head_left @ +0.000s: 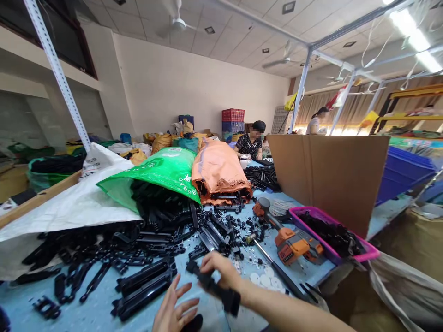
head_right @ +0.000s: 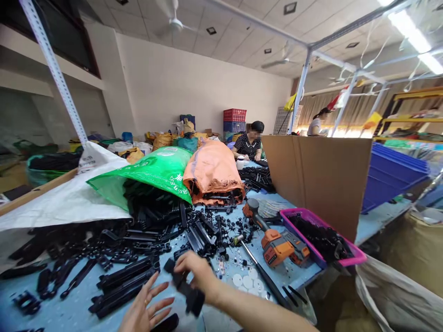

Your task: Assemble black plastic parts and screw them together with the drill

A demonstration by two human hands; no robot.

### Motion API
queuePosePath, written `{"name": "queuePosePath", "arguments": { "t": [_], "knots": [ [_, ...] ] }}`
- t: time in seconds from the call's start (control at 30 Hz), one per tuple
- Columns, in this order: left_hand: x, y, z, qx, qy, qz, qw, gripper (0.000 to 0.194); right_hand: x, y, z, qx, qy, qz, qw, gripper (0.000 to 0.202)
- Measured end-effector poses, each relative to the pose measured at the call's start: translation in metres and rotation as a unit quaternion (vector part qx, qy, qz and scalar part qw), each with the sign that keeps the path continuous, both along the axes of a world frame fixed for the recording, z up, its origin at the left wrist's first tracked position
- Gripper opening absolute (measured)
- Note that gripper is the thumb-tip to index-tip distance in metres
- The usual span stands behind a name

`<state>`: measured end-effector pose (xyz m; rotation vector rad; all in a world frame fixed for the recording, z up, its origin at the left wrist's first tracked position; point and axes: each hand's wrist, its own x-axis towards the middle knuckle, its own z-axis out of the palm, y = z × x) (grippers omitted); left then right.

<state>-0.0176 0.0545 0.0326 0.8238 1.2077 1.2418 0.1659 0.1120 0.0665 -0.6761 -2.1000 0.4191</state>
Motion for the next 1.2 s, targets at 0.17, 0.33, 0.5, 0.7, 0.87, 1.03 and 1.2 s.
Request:
{"name": "queuePosePath", "arguments": {
  "t": [0.17,0.33,0.5,0.7,0.87,1.03,1.2],
  "knots": [
    [-0.006,-0.011,0.023,-0.022,-0.057,0.082,0.995,0.061,-0.020,-0.051,0.008,-0.243,0.003,0.097,0.965,0.025],
    [-0.009,-0.025,0.005,0.079,0.192,0.045,0.977,0.057,0.000,-0.056,0.009,-0.397,-0.171,0.091,0.897,0.045],
    [-0.020,-0.016,-0.011,0.179,0.434,-0.147,0.871,0.047,0.029,-0.056,-0.008,-0.176,-0.348,0.085,0.917,0.029],
    [-0.010,-0.022,-0.011,0.196,0.592,-0.273,0.732,0.065,0.032,-0.057,-0.041,-0.094,-0.434,-0.002,0.896,0.033],
    [-0.007,-0.029,-0.014,0.211,0.614,-0.249,0.719,0.060,0.027,-0.068,-0.040,-0.037,-0.432,-0.049,0.900,0.030],
    [-0.015,-0.027,-0.016,0.231,0.587,-0.251,0.734,0.055,0.021,-0.077,-0.025,0.002,-0.424,-0.065,0.903,0.025],
    [-0.016,-0.029,-0.021,0.252,0.572,-0.233,0.745,0.041,0.016,-0.074,-0.014,0.017,-0.420,-0.051,0.906,0.024]
  ]
}}
